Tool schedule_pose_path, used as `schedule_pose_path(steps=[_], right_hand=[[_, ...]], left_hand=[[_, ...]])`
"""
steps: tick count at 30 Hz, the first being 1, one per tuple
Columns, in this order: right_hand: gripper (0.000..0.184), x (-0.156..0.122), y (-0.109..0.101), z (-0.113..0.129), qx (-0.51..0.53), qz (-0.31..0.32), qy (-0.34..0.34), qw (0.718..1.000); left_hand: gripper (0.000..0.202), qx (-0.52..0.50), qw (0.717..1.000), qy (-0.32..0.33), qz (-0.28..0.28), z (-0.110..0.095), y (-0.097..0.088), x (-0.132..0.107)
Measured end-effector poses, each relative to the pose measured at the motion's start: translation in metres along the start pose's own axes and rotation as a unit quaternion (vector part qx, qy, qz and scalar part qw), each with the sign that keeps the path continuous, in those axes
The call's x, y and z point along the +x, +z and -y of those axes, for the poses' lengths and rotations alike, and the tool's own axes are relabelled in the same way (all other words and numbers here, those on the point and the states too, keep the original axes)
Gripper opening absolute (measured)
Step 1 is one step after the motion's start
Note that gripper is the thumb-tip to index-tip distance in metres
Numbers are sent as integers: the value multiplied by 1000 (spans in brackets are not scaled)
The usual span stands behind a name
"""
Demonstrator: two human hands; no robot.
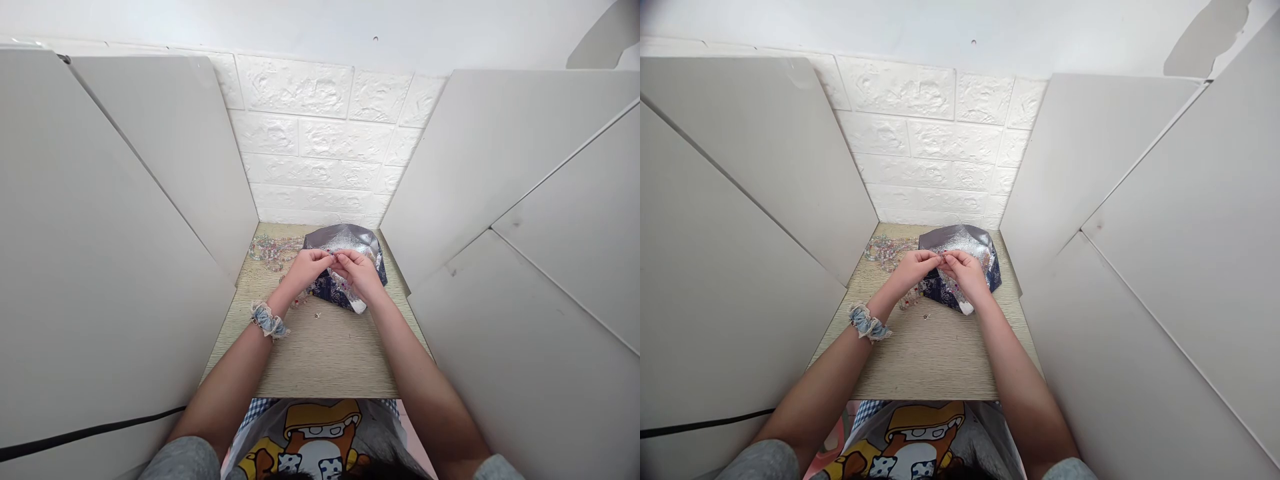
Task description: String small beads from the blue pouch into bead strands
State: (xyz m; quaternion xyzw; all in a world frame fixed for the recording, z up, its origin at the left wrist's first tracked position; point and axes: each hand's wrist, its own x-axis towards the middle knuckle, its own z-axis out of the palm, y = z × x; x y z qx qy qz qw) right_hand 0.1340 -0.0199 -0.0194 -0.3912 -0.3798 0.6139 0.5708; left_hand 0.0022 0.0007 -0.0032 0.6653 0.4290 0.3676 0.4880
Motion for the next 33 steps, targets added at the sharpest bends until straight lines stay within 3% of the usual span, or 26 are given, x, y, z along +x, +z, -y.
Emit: schedule_pose_path(steps=[33], right_hand=[[20,-2,0,-2,21,21,-14,999]], left_hand=[[27,20,1000,2,-18,-1,0,0]])
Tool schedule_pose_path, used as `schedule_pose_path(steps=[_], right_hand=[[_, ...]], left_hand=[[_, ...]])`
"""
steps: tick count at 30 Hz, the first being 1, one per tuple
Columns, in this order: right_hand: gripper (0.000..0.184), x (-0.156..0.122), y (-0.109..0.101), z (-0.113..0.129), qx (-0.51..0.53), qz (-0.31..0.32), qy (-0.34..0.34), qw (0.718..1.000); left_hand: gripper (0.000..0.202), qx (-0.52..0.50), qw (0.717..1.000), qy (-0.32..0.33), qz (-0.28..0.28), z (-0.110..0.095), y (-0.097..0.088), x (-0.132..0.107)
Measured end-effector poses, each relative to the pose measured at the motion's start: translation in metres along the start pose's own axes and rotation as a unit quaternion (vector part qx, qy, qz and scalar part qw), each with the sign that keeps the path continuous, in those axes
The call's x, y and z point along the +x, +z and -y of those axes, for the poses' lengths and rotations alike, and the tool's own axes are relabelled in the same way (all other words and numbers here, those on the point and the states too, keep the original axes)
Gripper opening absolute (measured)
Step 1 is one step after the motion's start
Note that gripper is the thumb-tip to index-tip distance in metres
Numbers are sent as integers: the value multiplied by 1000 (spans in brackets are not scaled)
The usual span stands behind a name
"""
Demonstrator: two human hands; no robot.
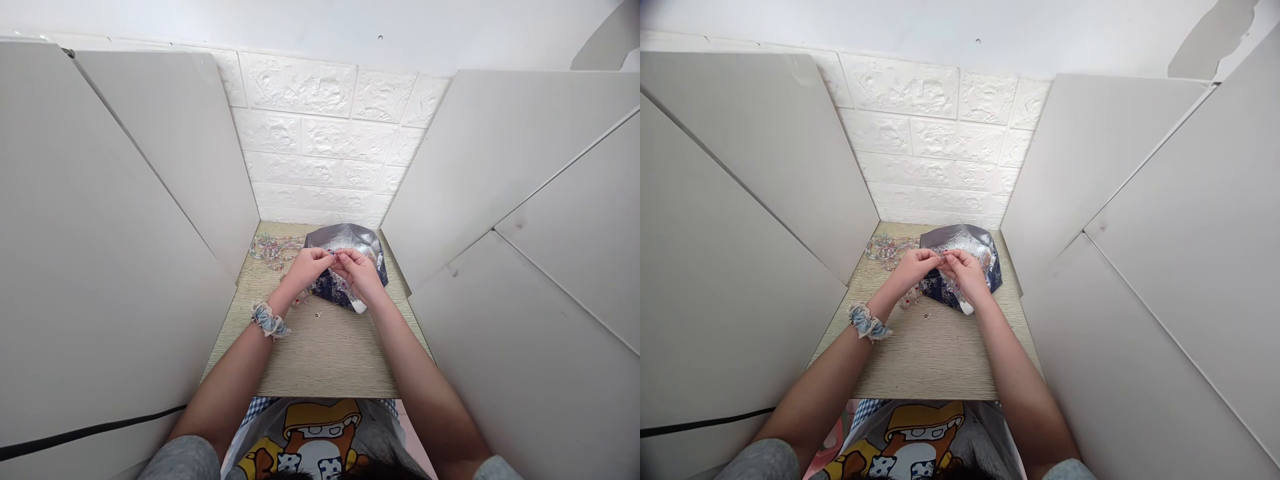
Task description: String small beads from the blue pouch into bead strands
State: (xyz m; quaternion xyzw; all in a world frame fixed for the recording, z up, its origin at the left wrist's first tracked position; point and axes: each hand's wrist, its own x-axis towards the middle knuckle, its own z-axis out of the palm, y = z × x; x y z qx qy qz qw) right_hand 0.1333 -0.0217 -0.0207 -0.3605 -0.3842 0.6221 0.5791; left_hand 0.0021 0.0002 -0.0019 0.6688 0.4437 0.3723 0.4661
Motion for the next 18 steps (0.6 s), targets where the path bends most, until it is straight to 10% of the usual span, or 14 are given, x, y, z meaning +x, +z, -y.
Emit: schedule_pose_path(steps=[18], right_hand=[[17,1,1,-3,44,-3,30,999]], left_hand=[[24,-22,1000,4,0,1,1,0]])
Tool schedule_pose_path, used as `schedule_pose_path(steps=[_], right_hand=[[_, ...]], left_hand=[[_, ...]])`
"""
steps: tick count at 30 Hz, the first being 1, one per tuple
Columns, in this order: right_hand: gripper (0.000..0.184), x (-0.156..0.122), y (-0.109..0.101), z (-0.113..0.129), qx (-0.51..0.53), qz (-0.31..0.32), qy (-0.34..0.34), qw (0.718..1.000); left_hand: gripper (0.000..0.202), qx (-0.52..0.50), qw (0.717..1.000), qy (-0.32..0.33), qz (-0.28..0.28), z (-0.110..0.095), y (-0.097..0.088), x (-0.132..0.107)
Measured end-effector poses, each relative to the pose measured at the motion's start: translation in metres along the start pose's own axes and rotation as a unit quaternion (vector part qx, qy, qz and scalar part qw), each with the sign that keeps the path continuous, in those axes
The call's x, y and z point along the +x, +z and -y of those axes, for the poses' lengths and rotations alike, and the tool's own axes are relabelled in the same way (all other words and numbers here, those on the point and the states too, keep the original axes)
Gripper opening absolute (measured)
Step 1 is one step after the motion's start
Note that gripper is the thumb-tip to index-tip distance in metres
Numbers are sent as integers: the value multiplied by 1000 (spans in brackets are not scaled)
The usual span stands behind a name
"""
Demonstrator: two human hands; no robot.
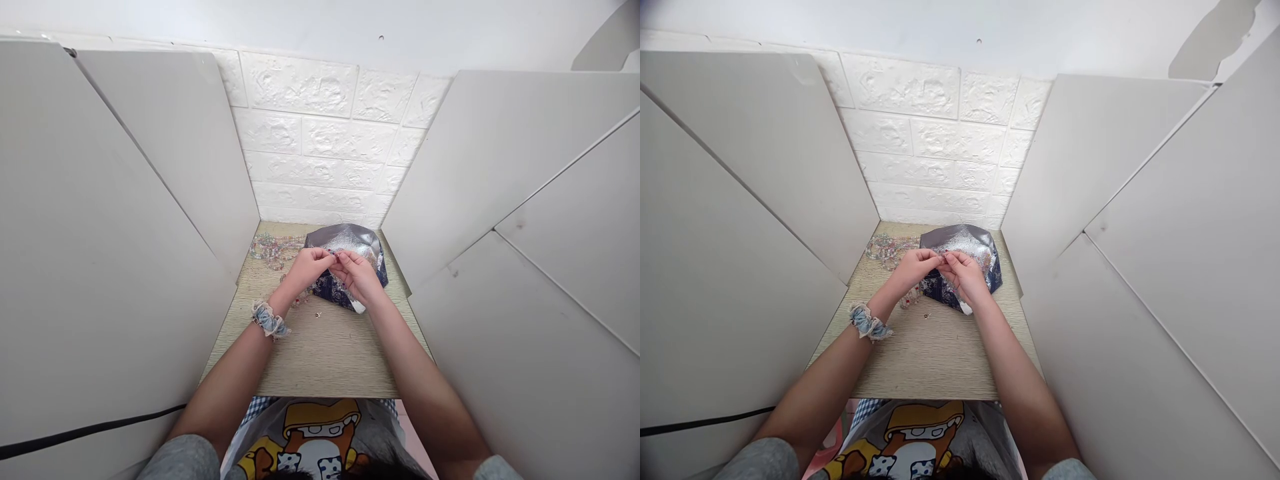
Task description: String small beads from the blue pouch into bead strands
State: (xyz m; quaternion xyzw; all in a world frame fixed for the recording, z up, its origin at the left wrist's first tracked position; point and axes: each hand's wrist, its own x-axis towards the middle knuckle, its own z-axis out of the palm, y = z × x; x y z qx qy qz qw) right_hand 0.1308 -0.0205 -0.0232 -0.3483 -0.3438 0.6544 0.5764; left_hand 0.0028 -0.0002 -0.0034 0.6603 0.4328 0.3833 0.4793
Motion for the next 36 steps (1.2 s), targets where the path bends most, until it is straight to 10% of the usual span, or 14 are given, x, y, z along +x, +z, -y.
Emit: schedule_pose_path(steps=[20,36], right_hand=[[17,0,0,-2,-1,-5,8,1000],[11,-3,-3,7,-123,-8,-96,988]], left_hand=[[24,0,1000,-12,-4,-5,0,-2],[35,-162,975,-115,103,-5,0,-6]])
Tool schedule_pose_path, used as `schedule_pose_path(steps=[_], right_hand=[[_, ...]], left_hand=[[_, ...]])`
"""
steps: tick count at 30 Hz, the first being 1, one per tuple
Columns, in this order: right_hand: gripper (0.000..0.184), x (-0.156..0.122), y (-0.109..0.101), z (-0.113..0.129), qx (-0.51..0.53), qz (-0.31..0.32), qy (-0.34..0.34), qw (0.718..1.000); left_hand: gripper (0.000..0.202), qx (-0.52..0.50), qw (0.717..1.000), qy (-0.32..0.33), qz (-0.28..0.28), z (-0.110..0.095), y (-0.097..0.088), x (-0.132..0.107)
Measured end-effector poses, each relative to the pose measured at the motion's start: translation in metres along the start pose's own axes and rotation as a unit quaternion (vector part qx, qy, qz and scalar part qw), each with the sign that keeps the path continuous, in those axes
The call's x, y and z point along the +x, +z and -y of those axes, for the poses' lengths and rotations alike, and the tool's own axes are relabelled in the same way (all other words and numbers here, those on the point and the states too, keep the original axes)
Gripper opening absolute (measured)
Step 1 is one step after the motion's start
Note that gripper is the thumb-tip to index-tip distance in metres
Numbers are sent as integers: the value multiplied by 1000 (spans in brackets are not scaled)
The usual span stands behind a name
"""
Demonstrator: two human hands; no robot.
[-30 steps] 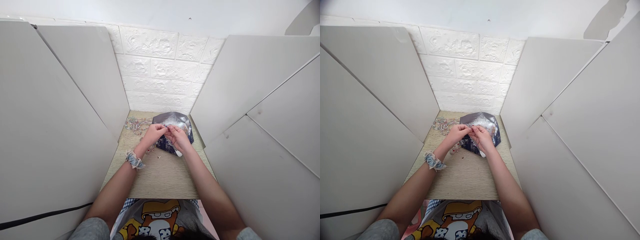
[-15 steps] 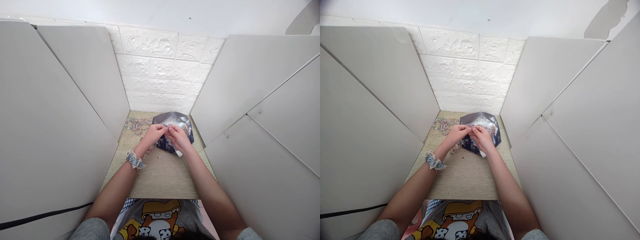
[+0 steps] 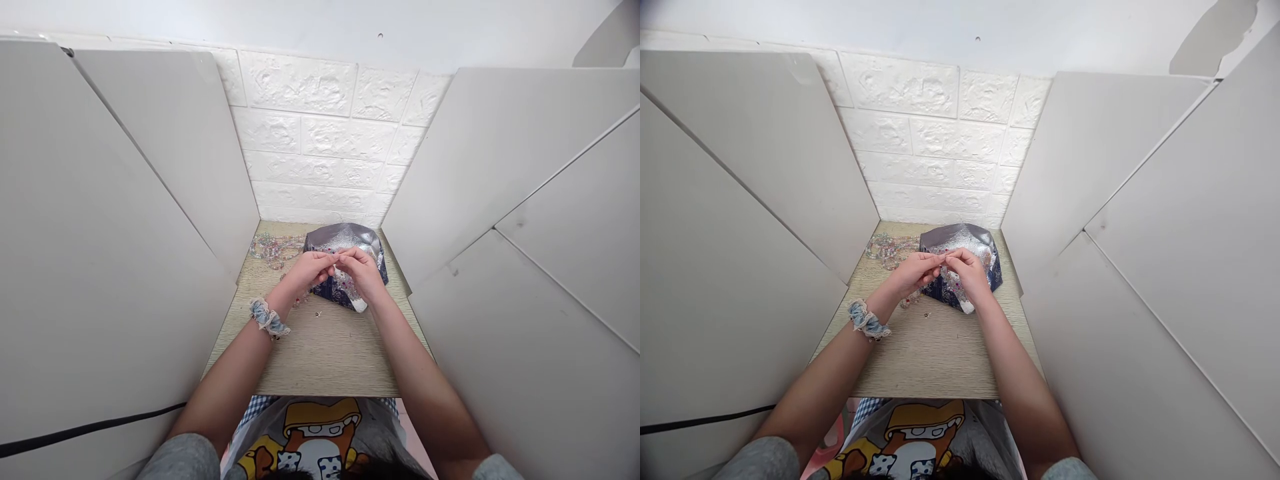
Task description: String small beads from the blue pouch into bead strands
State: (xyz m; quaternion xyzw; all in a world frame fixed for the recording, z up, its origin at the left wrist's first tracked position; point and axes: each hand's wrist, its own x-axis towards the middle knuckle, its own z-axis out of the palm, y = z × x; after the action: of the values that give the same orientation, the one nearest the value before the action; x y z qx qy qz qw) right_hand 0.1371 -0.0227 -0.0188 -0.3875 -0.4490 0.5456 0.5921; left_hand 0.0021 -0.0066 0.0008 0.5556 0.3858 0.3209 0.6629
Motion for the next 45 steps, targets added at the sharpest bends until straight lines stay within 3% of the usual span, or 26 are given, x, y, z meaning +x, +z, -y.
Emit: schedule_pose_path(steps=[10,13,18,26,28,29,33,36,39,45], right_hand=[[11,-1,2,2,-9,-2,-14,1000],[14,-3,4,6,-40,36,-31,998],[18,-7,6,12,-71,116,-34,990],[23,2,-6,5,-124,-1,-55,991],[23,4,-10,4,-242,-28,-67,968],[22,4,-13,3,-325,-35,-75,942],[23,4,-20,-4,-604,13,-89,792],[24,3,-21,-11,-686,65,-83,720],[24,4,-19,-14,-714,82,-85,690],[21,6,-19,-15,-740,45,-66,668]], left_hand=[[15,-120,992,2,35,-4,-4,1],[19,-136,988,-13,68,-7,-5,-1],[26,-78,994,0,71,-9,-6,-4],[27,-19,996,11,83,-13,-12,-8],[26,-28,996,4,81,-13,-12,-8],[26,-33,997,2,75,-13,-13,-7],[24,-43,999,18,16,-12,-14,-5],[20,-74,996,44,-18,-11,-15,-2],[17,-117,990,63,-52,-9,-15,1],[13,-93,989,60,-95,-4,-18,4]])
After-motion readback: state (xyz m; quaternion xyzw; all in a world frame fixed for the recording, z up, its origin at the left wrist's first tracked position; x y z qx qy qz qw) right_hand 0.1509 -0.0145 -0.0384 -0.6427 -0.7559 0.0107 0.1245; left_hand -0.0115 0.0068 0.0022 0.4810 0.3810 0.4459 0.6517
